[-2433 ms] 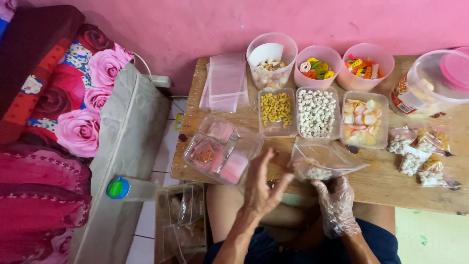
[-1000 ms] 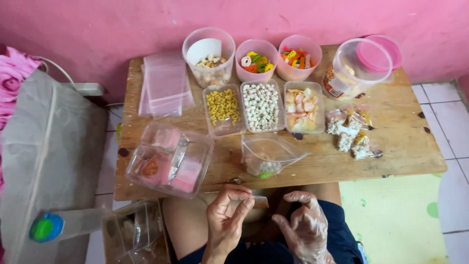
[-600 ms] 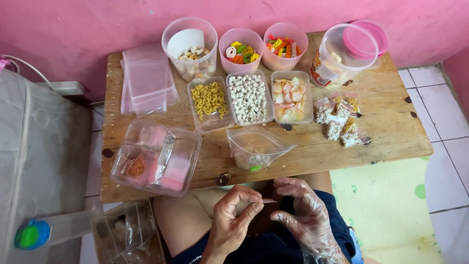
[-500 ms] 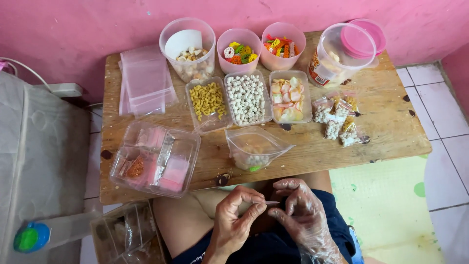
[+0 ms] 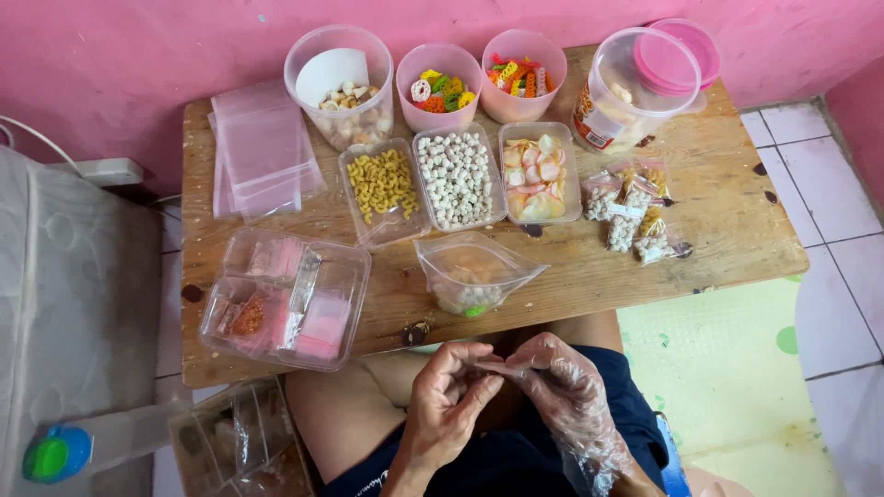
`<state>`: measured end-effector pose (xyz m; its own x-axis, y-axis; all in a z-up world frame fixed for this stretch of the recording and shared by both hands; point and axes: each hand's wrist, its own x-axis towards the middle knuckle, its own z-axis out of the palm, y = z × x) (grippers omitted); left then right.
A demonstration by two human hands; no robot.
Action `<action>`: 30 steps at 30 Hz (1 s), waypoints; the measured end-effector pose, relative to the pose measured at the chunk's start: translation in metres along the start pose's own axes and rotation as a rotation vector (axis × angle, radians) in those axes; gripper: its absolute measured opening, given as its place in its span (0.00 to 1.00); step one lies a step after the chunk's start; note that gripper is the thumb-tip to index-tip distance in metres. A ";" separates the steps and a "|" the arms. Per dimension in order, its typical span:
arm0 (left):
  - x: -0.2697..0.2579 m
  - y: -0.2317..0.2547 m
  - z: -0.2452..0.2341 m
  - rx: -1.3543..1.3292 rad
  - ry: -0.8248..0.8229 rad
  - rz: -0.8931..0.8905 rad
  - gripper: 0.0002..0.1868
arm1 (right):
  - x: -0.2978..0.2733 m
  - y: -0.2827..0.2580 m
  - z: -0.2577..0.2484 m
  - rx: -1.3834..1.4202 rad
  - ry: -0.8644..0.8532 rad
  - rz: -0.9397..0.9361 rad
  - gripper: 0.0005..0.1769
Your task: A person is manually filling small plastic bags with different types of snacks from several containers on a low table.
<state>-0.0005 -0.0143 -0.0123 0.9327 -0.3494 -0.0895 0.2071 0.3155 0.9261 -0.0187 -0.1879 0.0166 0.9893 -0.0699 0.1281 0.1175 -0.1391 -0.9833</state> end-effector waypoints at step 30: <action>-0.013 0.064 0.008 0.720 -0.057 0.473 0.12 | -0.007 0.017 0.008 0.547 0.125 0.045 0.08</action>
<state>-0.0016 0.0039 0.0513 0.8534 -0.3723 0.3649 -0.4550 -0.1904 0.8699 -0.0233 -0.1815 -0.0017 0.9806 -0.1848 0.0659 0.1357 0.3965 -0.9079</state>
